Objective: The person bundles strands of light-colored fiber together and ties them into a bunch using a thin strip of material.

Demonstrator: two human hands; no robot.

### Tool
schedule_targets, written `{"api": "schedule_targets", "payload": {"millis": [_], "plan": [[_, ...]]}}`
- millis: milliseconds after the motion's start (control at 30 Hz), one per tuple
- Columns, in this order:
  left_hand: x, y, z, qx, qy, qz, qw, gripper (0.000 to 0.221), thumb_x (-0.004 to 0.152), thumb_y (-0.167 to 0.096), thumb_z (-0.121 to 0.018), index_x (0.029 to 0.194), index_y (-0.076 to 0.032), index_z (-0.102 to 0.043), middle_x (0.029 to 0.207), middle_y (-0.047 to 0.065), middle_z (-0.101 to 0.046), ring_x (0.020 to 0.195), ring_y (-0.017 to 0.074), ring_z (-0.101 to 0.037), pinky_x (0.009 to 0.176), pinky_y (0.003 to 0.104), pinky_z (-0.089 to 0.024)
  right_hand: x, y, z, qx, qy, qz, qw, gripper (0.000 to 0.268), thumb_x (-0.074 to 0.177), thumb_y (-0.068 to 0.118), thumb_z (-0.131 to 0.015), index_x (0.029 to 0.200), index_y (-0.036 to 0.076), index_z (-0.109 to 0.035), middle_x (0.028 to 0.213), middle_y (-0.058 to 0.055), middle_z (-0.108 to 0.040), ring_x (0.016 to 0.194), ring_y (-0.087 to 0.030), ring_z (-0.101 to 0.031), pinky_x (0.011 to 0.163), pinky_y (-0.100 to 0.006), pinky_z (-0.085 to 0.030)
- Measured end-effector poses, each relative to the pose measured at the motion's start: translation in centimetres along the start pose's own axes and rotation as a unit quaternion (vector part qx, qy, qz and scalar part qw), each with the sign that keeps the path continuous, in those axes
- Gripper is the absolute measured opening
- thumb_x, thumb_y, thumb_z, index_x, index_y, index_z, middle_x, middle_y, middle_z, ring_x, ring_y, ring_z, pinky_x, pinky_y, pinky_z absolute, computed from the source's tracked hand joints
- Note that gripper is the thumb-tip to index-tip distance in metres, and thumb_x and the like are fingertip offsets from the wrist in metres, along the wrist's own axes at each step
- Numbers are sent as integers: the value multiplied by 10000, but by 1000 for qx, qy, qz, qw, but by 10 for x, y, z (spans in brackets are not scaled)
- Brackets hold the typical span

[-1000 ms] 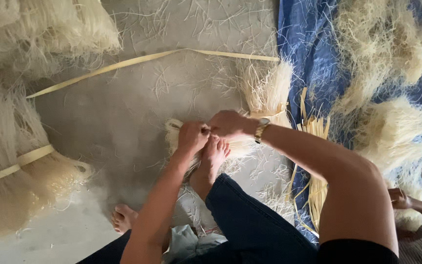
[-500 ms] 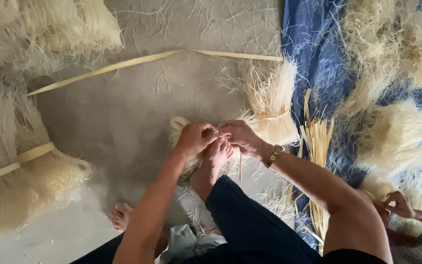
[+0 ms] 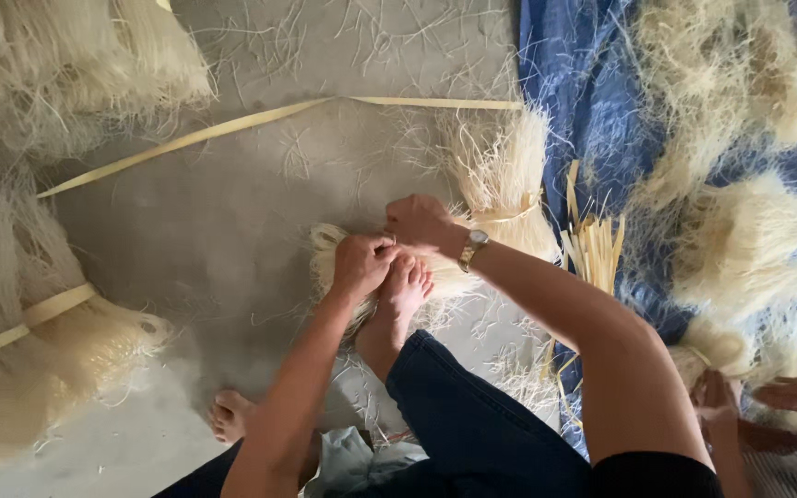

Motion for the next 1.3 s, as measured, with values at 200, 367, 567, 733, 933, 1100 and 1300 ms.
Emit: {"api": "schedule_targets", "payload": {"millis": [200,367,567,733,933,1100,1300], "plan": [[5,14,-8,11,18,47,999,177,805,-384,-711,855,-229,-780,849,55,-750,912,282,-716,763,422,-574,-9,3,-14,-209,108,68,970,132,960,219,-536,1030,226,-647,894,-6,-752,823,-214,-748,662,-375,-567],[7,16,-11,17,30,24,999,177,802,-334,-685,835,-178,-761,834,109,-736,891,335,-715,746,471,-572,-50,32,6,-265,149,206,930,120,914,218,-674,1031,192,-674,947,-29,-740,893,-252,-738,767,-407,-570],[5,-2,-7,94,-20,-8,995,117,713,-237,-644,741,-166,-734,708,124,-711,740,368,-717,682,496,-579,-37,15,-11,83,175,65,979,289,961,371,-579,1033,124,-713,963,-128,-734,966,-360,-714,800,-460,-555],[3,-10,-4,72,3,14,997,180,666,-209,-604,761,-97,-708,712,168,-692,755,405,-713,671,507,-568,-37,-2,-26,355,99,-85,926,287,858,311,-661,995,75,-749,957,-131,-733,993,-332,-700,835,-435,-528],[11,-3,-6,94,5,43,995,180,709,-215,-561,675,-110,-703,656,170,-684,674,432,-693,611,520,-553,-22,-3,0,298,-18,-89,950,252,912,333,-557,917,116,-687,802,-65,-645,772,-209,-614,684,-362,-475],[5,10,-10,127,-11,22,992,138,708,-295,-662,744,-197,-753,721,87,-729,750,367,-725,675,497,-587,-19,-3,16,187,-39,-47,981,268,986,278,-415,810,116,-537,655,24,-409,601,-130,-409,539,-295,-366],[10,1,-16,159,27,-56,985,229,879,-277,-576,940,-163,-765,816,159,-737,818,394,-721,736,540,-571,0,-18,2,98,29,-83,991,176,944,245,-437,787,173,-471,651,80,-354,555,-122,-356,507,-262,-317]]}}
Point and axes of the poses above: each hand's wrist, its own x-axis towards the middle knuckle, its own z-axis out of the back of the hand, y = z × x, the point moved 10 cm from there along x, towards the middle knuckle
